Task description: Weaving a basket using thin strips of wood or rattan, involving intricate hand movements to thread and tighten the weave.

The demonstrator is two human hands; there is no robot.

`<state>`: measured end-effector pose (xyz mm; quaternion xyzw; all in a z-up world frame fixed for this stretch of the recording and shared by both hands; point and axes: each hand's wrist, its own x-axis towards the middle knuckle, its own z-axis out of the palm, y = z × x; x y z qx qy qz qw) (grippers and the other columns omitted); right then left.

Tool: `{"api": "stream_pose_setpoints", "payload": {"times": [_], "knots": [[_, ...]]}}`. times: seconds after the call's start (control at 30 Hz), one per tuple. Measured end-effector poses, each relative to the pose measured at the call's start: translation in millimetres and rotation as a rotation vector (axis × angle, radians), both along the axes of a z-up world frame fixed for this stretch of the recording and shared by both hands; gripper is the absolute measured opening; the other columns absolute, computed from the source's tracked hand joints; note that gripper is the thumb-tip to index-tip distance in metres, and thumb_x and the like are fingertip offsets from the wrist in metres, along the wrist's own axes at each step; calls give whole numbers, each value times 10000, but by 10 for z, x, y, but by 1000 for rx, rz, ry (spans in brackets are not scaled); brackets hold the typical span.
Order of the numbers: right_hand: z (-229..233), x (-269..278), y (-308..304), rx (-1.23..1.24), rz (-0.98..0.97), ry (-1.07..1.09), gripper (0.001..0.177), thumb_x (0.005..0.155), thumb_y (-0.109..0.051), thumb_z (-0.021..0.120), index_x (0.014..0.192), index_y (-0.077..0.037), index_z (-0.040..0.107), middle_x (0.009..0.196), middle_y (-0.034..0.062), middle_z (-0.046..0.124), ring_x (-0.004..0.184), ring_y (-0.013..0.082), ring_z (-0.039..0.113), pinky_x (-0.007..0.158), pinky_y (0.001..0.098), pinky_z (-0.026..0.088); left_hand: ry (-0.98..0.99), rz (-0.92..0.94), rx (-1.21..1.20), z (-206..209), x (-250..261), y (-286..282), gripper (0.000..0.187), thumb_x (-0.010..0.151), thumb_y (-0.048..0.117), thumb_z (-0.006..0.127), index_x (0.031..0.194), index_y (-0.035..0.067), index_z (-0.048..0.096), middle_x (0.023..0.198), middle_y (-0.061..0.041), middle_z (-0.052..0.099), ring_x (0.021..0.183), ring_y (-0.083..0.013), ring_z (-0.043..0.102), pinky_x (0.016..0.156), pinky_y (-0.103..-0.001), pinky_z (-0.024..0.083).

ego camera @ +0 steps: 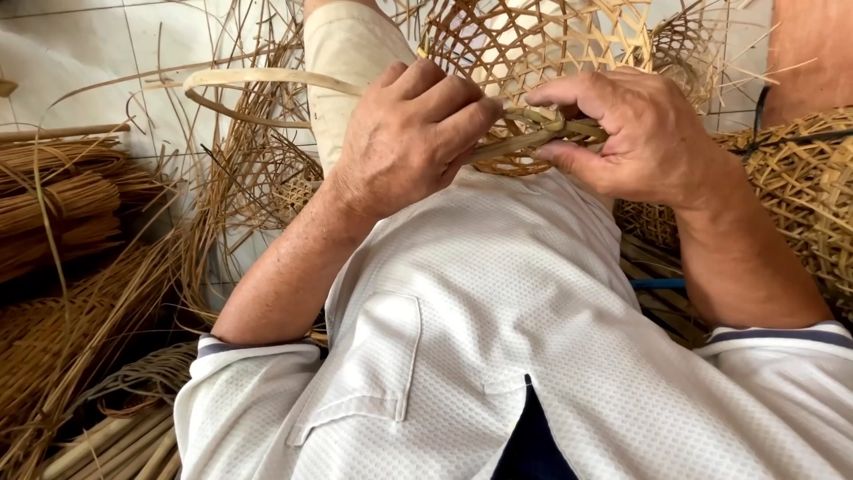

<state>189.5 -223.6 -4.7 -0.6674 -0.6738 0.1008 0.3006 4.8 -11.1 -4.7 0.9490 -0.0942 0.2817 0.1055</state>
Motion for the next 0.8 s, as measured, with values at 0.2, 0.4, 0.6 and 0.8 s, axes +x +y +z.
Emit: {"api": "stream_pose_setpoints", "payload": {"times": [0.2, 0.4, 0.6, 0.8], "knots": [[-54, -63, -95, 19, -37, -77, 487, 861, -95, 965, 1263, 23, 717, 763, 30, 617, 634, 186, 501, 778, 368, 444, -6, -11, 10, -34, -25, -20, 208, 1026, 290, 749, 1190, 162, 744, 1098, -13, 616, 925, -168, 565, 762, -311, 475], [-28, -58, -112, -25, -19, 89, 520, 826, -83, 957, 1260, 24, 691, 842, 73, 616, 747, 209, 554, 679, 350, 454, 33, -38, -24, 30, -19, -64, 214, 996, 264, 749, 1172, 145, 729, 1085, -28, 599, 930, -195, 570, 786, -333, 487], [-78, -89, -81, 12, 3, 88, 494, 855, -75, 938, 1265, 68, 702, 828, 96, 661, 683, 186, 562, 595, 314, 458, 44, -10, 186, 81, 16, -157, 223, 1025, 269, 743, 1215, 166, 689, 1052, -1, 539, 935, -148, 532, 792, -287, 519], [-140, -116, -131, 116, -28, 27, 415, 892, -102, 968, 1189, 62, 730, 809, 77, 624, 647, 180, 477, 630, 344, 425, 90, -33, 14, 53, -8, -143, 211, 1033, 269, 698, 1207, 149, 693, 1096, -22, 585, 942, -179, 532, 773, -301, 496]]}}
